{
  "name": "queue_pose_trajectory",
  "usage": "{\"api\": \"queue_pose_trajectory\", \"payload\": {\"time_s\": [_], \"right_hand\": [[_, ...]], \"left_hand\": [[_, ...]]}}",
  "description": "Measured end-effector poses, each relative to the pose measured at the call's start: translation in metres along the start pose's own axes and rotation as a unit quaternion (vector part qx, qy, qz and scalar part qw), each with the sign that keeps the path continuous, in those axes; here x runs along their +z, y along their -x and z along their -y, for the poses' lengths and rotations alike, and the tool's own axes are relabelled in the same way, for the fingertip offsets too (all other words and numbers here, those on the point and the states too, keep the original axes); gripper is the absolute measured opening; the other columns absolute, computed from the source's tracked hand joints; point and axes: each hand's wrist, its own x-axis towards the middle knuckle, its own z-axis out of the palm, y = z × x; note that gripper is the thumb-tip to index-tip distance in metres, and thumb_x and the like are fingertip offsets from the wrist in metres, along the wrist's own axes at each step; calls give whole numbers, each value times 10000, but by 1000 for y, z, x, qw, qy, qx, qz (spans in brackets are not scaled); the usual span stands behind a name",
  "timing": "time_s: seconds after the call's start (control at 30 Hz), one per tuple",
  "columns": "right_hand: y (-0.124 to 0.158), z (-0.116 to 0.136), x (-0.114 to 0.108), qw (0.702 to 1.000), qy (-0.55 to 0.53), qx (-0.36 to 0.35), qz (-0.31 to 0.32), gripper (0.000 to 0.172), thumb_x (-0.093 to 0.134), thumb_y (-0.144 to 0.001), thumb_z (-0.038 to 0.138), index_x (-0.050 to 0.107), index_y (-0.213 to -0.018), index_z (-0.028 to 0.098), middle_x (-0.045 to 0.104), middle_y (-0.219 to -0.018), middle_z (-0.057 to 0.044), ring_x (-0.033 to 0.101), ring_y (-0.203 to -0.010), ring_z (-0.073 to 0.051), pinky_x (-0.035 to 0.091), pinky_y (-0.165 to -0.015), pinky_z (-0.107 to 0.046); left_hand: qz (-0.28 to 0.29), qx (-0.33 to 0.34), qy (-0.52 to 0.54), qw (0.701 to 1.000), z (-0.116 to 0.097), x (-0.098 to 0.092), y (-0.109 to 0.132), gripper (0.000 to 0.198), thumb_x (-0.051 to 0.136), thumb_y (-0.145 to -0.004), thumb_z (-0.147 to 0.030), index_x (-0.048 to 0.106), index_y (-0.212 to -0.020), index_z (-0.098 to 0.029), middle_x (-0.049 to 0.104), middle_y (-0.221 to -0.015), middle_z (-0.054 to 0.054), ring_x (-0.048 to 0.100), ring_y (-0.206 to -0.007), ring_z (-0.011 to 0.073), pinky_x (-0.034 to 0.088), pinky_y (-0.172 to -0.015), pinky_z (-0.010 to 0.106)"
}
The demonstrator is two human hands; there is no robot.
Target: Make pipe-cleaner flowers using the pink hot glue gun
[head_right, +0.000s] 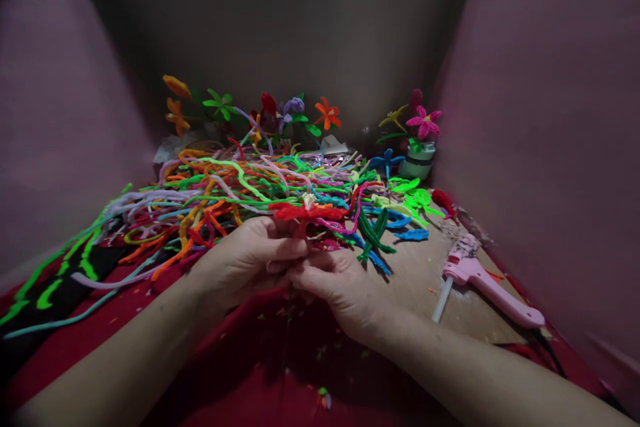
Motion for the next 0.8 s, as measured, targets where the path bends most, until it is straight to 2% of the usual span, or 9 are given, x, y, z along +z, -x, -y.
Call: {"api": "queue_pose_trajectory", "payload": {"time_s": [0.07,0.13,0.3,0.37,0.47,0.57,0.63,0.73,0.8], "right_hand": [[-1,-1,-2,1000,-5,6,13,138,620,-762,249,714,-818,165,659,-720,-24,566,-638,-114,437,-639,-249],[-2,-2,-4,1000,-1,10,25,189,584,-794,293,718,-788,160,662,-746,-32,574,-663,-119,443,-686,-267],[1,-2,-4,999,20,-4,48,286,550,-807,373,726,-828,148,673,-769,-54,583,-692,-149,447,-706,-306],[3,-1,-2,998,3,-2,67,248,570,-797,341,728,-836,155,677,-773,-56,590,-694,-156,455,-718,-323],[4,1,2,997,-34,1,69,149,611,-772,254,730,-824,182,682,-802,-40,605,-737,-152,459,-762,-317],[3,1,3,995,-71,-3,63,159,618,-766,208,709,-896,213,683,-774,-16,617,-730,-145,454,-791,-327],[0,-1,1,997,-59,-11,50,164,621,-762,201,703,-904,203,675,-729,-11,608,-683,-141,455,-762,-323],[-3,-4,-4,1000,-4,-20,7,108,638,-750,209,715,-810,165,660,-700,-16,576,-653,-130,445,-693,-278],[-4,-4,-5,1000,10,-3,-1,114,636,-755,220,717,-816,166,666,-724,-19,569,-662,-123,439,-677,-261]], "left_hand": [[-29,11,-17,999,-1,1,0,192,720,-632,-205,542,-616,-134,393,-382,-85,369,-328,28,337,-369,147],[-31,13,-26,999,-2,0,1,167,684,-672,-223,560,-617,-125,392,-364,-79,371,-315,34,313,-350,147],[55,-14,21,998,-2,-6,1,151,586,-762,-237,610,-711,-97,436,-398,-55,339,-292,25,207,-303,148],[87,-23,47,995,0,-8,1,160,554,-787,-229,616,-733,-92,404,-388,-65,305,-282,17,213,-311,150],[115,-8,58,992,2,-8,1,212,513,-813,-225,615,-696,-81,291,-336,-82,354,-296,41,263,-337,152],[96,8,38,995,0,-6,1,191,534,-802,-252,618,-751,-88,377,-378,-61,413,-327,57,308,-346,160],[58,-1,17,998,-1,-4,1,162,606,-753,-276,603,-784,-117,450,-437,-51,428,-339,56,324,-340,158],[-8,2,-10,1000,-2,-1,1,184,720,-631,-209,559,-685,-138,468,-443,-62,446,-365,51,372,-378,156],[-28,14,-29,999,-2,0,1,195,723,-615,-178,534,-604,-131,444,-397,-66,433,-353,48,362,-374,152]]}}
